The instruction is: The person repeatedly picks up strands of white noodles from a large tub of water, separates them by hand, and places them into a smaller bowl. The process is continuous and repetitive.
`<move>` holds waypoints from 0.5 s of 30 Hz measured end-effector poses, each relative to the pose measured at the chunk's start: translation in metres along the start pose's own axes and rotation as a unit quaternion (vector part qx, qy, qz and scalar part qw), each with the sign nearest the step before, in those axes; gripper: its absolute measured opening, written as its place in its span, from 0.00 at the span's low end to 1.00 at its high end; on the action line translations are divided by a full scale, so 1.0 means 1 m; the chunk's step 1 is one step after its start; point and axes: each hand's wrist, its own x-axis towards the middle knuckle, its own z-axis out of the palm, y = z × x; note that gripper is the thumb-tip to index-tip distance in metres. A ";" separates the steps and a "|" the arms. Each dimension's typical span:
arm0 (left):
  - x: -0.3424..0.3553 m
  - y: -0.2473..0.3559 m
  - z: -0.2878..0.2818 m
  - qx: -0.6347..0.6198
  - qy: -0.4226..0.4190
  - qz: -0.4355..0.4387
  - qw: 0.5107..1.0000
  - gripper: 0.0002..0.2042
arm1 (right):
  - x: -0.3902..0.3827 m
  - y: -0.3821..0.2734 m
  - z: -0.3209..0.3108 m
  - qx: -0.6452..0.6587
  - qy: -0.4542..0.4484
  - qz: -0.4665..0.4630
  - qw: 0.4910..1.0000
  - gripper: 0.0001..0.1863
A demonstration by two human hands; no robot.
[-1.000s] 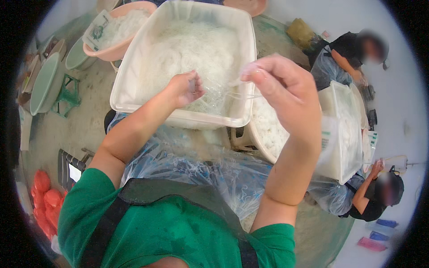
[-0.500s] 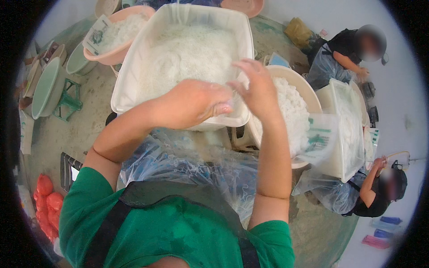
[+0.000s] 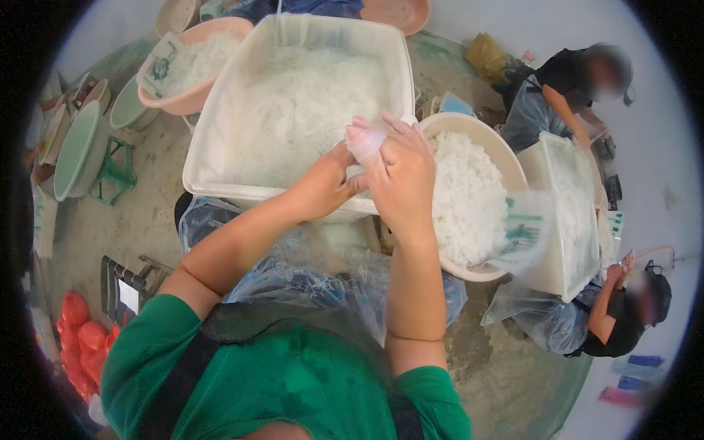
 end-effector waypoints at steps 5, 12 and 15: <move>0.006 0.020 -0.015 -0.385 -0.162 -0.247 0.874 0.19 | -0.003 0.018 0.001 0.486 0.070 0.174 0.853 0.16; 0.021 0.021 -0.042 -0.363 -0.183 -0.405 0.819 0.18 | -0.006 0.014 -0.019 0.144 -0.084 0.191 0.967 0.12; 0.028 0.018 -0.041 0.094 -0.126 -0.140 0.978 0.21 | -0.001 0.007 -0.015 -0.109 -0.139 0.041 0.983 0.08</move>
